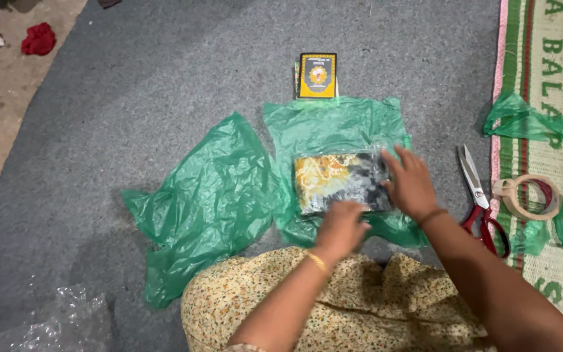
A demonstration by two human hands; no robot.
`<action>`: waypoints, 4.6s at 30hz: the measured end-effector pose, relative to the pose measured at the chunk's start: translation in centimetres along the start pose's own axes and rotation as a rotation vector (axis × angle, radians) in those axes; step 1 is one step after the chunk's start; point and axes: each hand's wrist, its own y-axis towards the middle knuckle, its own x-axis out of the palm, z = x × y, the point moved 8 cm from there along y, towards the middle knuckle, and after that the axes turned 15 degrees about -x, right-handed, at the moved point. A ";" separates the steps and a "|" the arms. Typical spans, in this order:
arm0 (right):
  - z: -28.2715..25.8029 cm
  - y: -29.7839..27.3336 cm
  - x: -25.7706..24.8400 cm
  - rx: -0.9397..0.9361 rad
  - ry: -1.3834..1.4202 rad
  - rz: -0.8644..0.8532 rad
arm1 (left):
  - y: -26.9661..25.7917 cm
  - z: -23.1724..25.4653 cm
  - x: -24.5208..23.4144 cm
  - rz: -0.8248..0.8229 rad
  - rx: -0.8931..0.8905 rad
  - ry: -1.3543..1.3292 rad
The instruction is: The person cuts a green plastic bag into a flat sheet using scissors, places a small wrapped item on it, and folds the plastic around the item. They then use tape to secure the folded plastic, creating a wrapped package.
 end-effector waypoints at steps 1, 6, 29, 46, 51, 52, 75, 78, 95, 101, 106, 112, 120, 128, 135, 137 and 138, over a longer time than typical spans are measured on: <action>-0.5 -1.3 -0.5 -0.033 0.078 0.103 | 0.3 -1.3 -2.0 0.117 0.022 -0.025; -5.5 -7.6 3.6 -0.364 0.098 -0.363 | 0.7 -8.1 -7.0 0.061 -0.195 0.232; 0.5 -4.8 0.4 -0.014 0.420 0.047 | 1.8 -8.8 -6.9 0.227 0.134 -0.066; 6.9 -1.8 5.9 0.369 0.371 -0.107 | 4.5 -8.7 -6.2 0.458 -0.091 0.131; 7.7 -2.0 7.4 0.387 0.378 -0.070 | 2.7 -4.1 -2.2 0.508 0.210 0.096; 8.1 -2.2 8.0 0.418 0.439 -0.050 | 2.6 -4.0 -2.1 0.508 0.217 0.038; 17.5 -16.7 -1.5 0.508 0.065 0.757 | 2.3 -3.0 -3.4 0.469 0.203 -0.088; 21.4 -20.9 -2.3 0.668 -0.091 0.626 | 2.2 -2.7 -3.3 0.469 0.225 -0.185; 15.7 -16.8 -0.8 0.607 0.009 0.090 | 2.8 -0.2 -2.0 0.342 0.192 -0.390; 17.7 -19.9 -1.4 0.743 0.052 0.007 | 2.5 1.3 -2.1 0.359 0.178 -0.260; 22.0 -23.4 -1.0 0.718 0.004 0.217 | 2.2 3.1 -2.9 0.356 0.224 -0.340; 23.6 -23.0 1.2 0.657 -0.037 0.169 | 1.8 4.1 -3.8 0.393 0.207 -0.343; 17.4 -23.1 1.1 0.653 0.198 -0.037 | 3.2 11.0 -3.2 0.381 0.413 -0.327; 14.2 -22.0 1.1 0.685 0.201 0.051 | 9.7 22.9 5.1 0.241 0.492 -0.105; 14.5 -23.1 2.8 0.869 0.373 -0.250 | 15.5 28.0 15.6 0.097 0.524 0.275; 14.6 -23.8 2.7 0.893 0.468 -0.277 | 17.2 28.7 17.9 0.027 0.513 0.280; 14.7 -24.3 2.4 0.898 0.518 -0.263 | 18.1 29.0 18.7 -0.011 0.493 0.269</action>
